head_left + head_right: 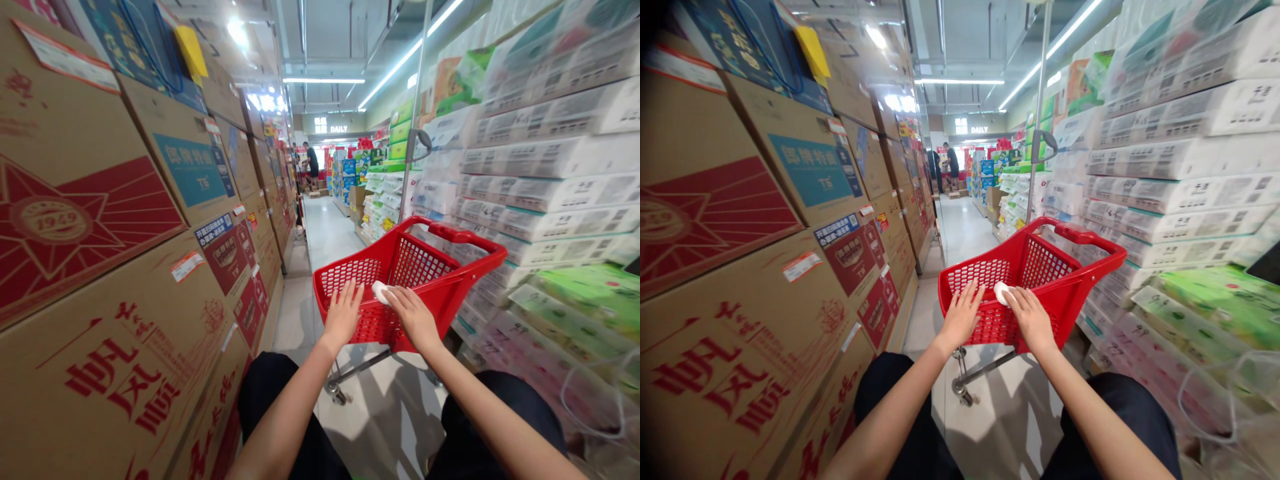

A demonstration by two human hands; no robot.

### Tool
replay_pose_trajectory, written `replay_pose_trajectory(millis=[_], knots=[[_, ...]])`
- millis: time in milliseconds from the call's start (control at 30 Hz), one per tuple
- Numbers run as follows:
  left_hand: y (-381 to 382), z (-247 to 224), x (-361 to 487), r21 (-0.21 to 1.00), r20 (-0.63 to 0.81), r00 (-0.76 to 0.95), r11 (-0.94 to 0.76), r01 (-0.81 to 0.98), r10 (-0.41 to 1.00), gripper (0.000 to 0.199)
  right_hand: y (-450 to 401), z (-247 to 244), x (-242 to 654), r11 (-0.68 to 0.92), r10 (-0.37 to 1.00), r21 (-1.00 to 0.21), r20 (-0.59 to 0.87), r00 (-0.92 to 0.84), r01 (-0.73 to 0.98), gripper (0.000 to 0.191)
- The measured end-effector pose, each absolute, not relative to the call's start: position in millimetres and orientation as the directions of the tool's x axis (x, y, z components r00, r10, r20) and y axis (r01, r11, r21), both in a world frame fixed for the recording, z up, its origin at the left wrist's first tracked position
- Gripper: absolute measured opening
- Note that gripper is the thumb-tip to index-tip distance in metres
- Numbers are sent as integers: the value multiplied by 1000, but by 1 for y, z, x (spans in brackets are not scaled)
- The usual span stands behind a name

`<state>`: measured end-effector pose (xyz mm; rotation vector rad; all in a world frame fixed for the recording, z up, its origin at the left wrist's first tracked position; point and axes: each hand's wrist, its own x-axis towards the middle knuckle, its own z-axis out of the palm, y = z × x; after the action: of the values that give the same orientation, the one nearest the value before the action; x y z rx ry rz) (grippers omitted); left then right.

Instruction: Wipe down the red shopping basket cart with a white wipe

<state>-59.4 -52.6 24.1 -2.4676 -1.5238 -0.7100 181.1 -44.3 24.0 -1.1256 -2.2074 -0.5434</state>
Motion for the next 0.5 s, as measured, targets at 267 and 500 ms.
replay_pose_trajectory(millis=[267, 500], knots=[[-55, 16, -56, 58, 451, 460, -539, 840, 765, 68, -45, 32, 193, 616, 551, 166, 608, -572, 770, 63], [-56, 20, -62, -50, 486, 483, -529, 847, 728, 66, -26, 54, 281, 443, 563, 274, 656, -503, 854, 64]])
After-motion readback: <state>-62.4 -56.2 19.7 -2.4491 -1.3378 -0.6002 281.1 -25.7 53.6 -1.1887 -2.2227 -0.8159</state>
